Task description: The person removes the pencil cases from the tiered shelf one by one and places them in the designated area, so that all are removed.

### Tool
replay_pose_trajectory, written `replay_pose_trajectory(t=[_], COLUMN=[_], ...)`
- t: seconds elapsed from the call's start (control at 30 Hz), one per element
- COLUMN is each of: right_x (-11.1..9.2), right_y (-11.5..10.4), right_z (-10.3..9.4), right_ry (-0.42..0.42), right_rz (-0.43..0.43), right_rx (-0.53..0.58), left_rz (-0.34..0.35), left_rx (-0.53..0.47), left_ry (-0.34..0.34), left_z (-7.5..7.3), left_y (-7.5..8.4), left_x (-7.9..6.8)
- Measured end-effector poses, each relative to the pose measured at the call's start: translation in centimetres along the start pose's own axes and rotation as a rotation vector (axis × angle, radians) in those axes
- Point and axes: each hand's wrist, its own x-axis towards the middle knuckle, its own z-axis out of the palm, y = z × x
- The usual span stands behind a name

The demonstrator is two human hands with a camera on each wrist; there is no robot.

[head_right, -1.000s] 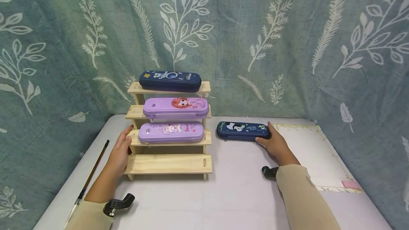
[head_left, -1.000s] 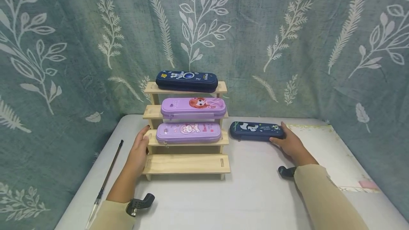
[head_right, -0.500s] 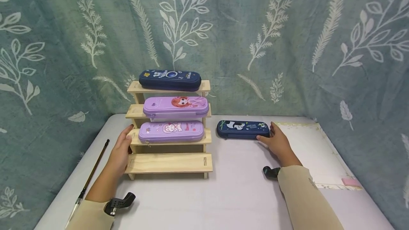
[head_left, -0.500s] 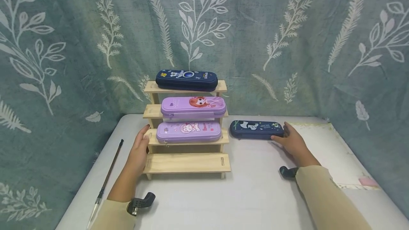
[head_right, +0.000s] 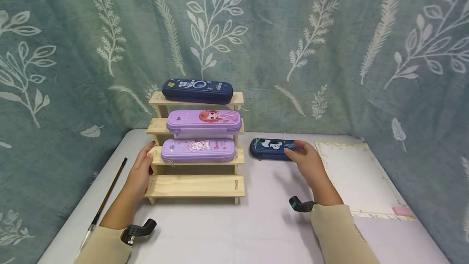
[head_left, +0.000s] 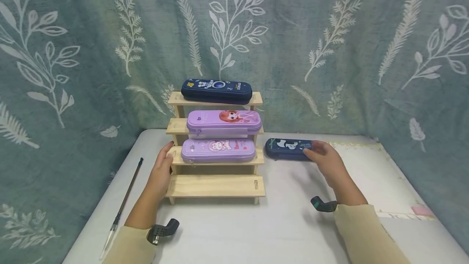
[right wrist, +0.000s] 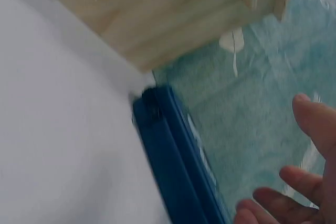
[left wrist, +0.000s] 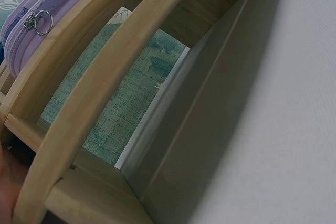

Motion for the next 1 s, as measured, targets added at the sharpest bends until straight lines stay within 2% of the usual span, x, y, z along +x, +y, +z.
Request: replay_pose_trajectory(t=[0.2, 0.4, 0.57, 0.8, 1.0], right_x=[-1.7, -2.7, -3.5, -4.3, -4.3], right_y=[-1.6, -3.7, -5.9, -7.6, -8.3], right_z=[3.0, 5.9, 8.0, 10.7, 12.2], right_ry=[-0.108, -0.139, -0.167, -0.118, -0.082], right_rz=[-0.146, -0.239, -0.341, -0.400, -0.451], right_rx=[0.066, 0.034, 0.027, -0.041, -0.122], left_rz=[-0.002, -0.008, -0.020, -0.044, -0.052], left_rx=[0.001, 0.030, 0.037, 0.033, 0.028], left_ry=[-0.001, -0.005, 0.003, 0.000, -0.005], left_z=[0.0, 0.1, 0.2, 0.6, 0.7], left_y=[-0.1, -0.3, 0.4, 2.8, 3.5], left_x=[-0.1, -0.1, -0.1, -1.5, -1.9])
